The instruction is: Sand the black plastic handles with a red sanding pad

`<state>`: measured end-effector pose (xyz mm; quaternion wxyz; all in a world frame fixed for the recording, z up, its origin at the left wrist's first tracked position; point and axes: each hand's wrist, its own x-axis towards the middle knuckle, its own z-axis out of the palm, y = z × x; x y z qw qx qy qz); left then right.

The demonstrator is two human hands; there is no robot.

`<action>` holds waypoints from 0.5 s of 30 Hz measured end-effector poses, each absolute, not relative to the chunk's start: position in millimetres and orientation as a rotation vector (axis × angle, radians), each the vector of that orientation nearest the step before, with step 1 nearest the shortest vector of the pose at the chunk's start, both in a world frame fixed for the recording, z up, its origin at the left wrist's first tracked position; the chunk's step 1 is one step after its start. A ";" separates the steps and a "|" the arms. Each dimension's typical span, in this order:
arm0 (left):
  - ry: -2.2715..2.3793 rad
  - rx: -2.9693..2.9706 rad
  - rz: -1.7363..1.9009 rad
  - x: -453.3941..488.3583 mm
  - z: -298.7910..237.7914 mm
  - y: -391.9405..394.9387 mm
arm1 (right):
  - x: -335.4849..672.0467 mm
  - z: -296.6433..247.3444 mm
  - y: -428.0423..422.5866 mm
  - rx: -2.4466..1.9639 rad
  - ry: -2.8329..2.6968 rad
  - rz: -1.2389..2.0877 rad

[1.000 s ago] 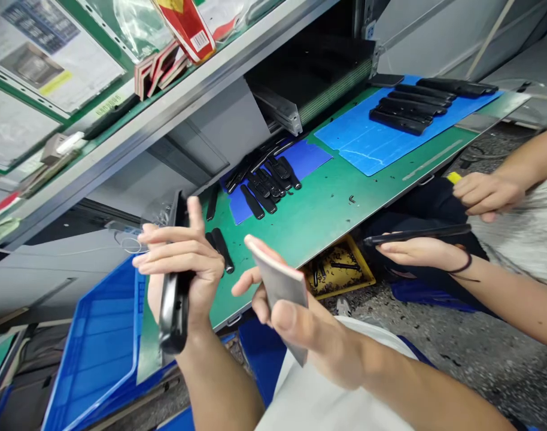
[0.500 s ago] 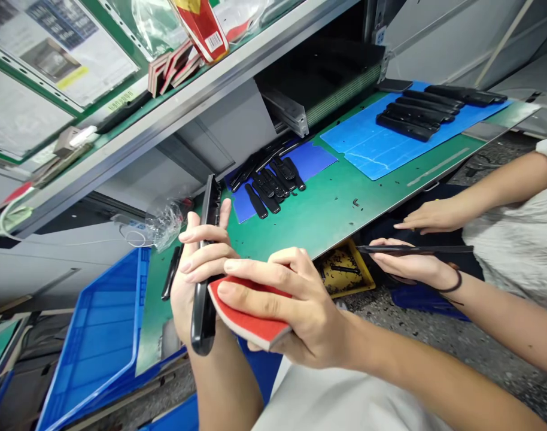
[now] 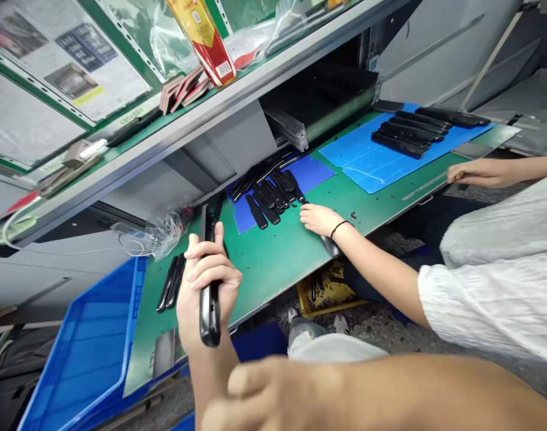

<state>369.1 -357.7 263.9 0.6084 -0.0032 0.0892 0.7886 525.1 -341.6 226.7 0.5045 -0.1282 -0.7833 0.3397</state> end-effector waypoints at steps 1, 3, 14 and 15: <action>0.188 -0.028 1.830 366.6 263.4 -358.2 | 527.4 227.9 -340.7 -0.122 -1.911 0.782; 0.137 -0.045 1.840 363.4 263.8 -360.0 | 532.9 226.8 -336.2 0.133 -1.908 0.749; 0.115 -0.005 1.814 366.1 266.0 -363.5 | 532.9 212.5 -330.4 -0.344 -1.397 1.469; 0.131 -0.001 1.810 367.4 266.2 -363.3 | 532.1 214.6 -329.3 -0.342 -1.460 1.410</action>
